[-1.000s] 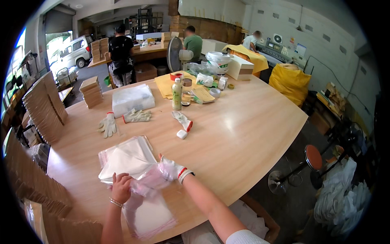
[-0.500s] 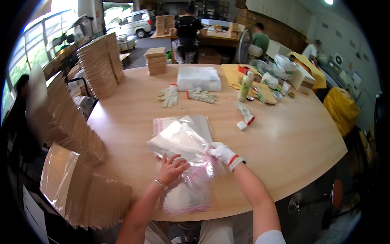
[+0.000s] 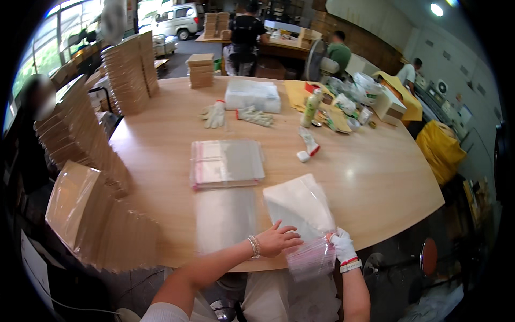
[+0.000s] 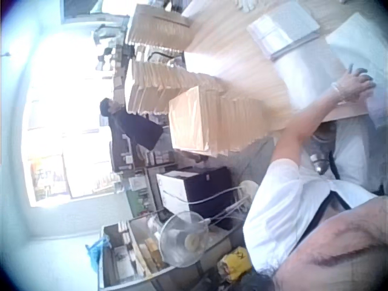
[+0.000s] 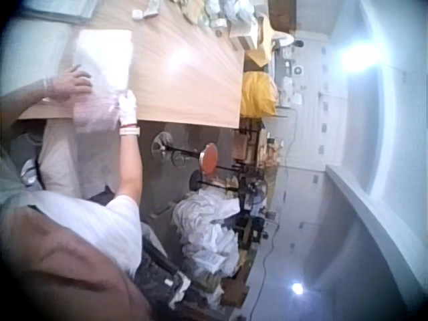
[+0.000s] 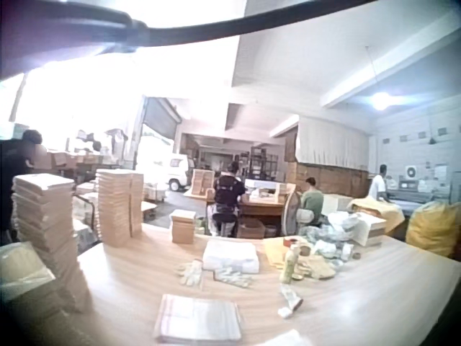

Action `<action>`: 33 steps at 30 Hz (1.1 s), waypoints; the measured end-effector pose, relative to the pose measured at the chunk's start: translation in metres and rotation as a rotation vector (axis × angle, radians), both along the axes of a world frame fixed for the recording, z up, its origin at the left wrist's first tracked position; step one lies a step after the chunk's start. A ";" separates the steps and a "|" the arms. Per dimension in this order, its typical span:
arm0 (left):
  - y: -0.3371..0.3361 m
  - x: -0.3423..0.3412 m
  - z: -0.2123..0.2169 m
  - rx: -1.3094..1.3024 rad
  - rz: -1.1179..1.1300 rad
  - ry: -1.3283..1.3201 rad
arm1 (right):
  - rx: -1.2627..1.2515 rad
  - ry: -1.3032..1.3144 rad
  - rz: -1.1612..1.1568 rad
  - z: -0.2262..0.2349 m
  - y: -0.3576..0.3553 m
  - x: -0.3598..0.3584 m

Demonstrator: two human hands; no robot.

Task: The person places small rectangular cardboard pieces into clear plastic bags at a table. They repeatedly pick up a cardboard piece, insert it into a bag, and set the filled bag aside. The process is repeated continuously throughout the clip.

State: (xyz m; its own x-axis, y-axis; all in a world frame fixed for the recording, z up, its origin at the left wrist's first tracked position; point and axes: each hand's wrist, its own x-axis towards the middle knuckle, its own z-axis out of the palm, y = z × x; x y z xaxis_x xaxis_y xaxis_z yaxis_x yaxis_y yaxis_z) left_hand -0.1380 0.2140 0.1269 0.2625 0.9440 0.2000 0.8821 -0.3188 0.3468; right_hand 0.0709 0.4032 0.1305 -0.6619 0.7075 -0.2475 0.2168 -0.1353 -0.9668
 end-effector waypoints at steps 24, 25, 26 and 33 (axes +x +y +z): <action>0.157 -0.069 -0.039 -0.330 0.721 -0.219 | 0.328 -0.140 0.107 -0.072 0.049 0.035; 0.156 -0.068 -0.037 -0.338 0.712 -0.223 | 0.234 -0.095 0.092 -0.077 0.051 0.037; 0.153 -0.068 -0.038 -0.368 0.665 -0.215 | -0.160 -0.001 0.058 -0.066 0.054 0.030; 0.125 -0.032 -0.037 0.049 0.655 -0.265 | -0.127 -0.148 0.222 -0.029 0.047 0.032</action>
